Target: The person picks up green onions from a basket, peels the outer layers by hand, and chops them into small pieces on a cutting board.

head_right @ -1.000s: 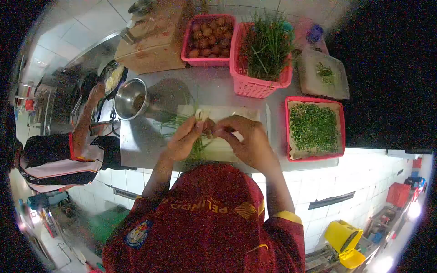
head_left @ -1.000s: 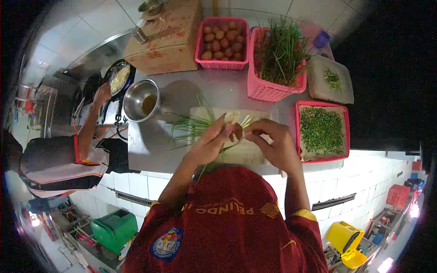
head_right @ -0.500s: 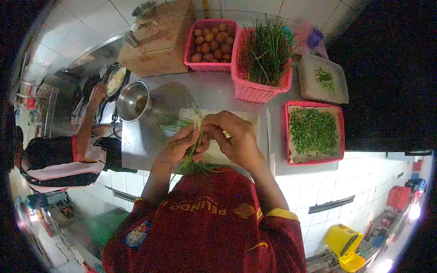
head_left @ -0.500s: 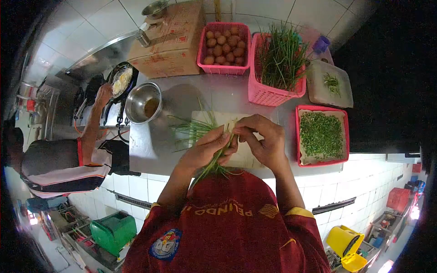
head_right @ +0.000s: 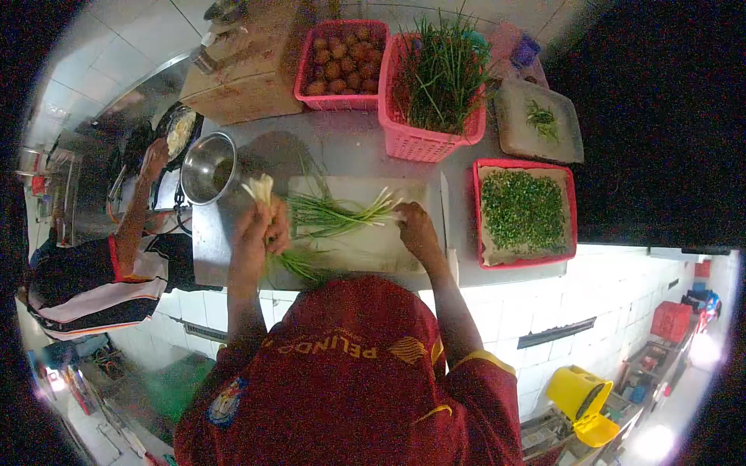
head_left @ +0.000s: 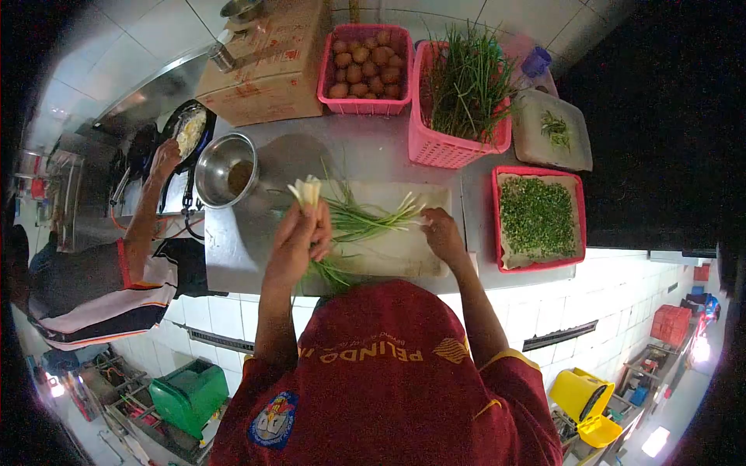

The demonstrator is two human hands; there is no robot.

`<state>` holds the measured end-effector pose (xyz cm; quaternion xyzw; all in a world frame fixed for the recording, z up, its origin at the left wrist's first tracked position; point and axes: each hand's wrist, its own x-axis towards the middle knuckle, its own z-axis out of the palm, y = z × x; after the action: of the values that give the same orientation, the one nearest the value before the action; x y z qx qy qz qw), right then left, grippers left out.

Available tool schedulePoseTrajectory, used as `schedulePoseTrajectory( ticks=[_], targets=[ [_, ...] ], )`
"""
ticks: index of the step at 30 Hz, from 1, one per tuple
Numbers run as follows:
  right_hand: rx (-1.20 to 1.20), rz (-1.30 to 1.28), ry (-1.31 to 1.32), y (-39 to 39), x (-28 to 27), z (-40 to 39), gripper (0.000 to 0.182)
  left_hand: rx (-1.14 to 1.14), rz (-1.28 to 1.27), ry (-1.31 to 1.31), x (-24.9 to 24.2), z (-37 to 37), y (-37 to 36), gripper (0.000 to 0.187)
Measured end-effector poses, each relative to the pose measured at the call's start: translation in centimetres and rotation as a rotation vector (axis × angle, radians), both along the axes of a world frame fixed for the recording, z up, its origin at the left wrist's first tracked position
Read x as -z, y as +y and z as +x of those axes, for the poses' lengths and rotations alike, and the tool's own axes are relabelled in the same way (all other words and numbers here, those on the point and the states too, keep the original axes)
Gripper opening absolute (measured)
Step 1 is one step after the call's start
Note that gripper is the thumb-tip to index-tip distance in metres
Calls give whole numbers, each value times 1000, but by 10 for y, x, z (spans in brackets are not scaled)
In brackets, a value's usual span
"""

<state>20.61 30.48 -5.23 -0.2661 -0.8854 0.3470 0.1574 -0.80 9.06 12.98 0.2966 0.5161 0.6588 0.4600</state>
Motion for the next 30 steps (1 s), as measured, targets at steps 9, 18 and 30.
schedulePoseTrajectory(
  ticks=[9,18,30],
  targets=[
    [94,-44,140,-12,-27,1,10,-45,-82,44,6,-5,-3,28],
    [-40,-47,353,-14,-171,-32,14,12,-119,236,35,7,45,28],
    [-220,-53,472,-31,-250,-67,13,67,137,-67,4,41,65,37]
  ],
)
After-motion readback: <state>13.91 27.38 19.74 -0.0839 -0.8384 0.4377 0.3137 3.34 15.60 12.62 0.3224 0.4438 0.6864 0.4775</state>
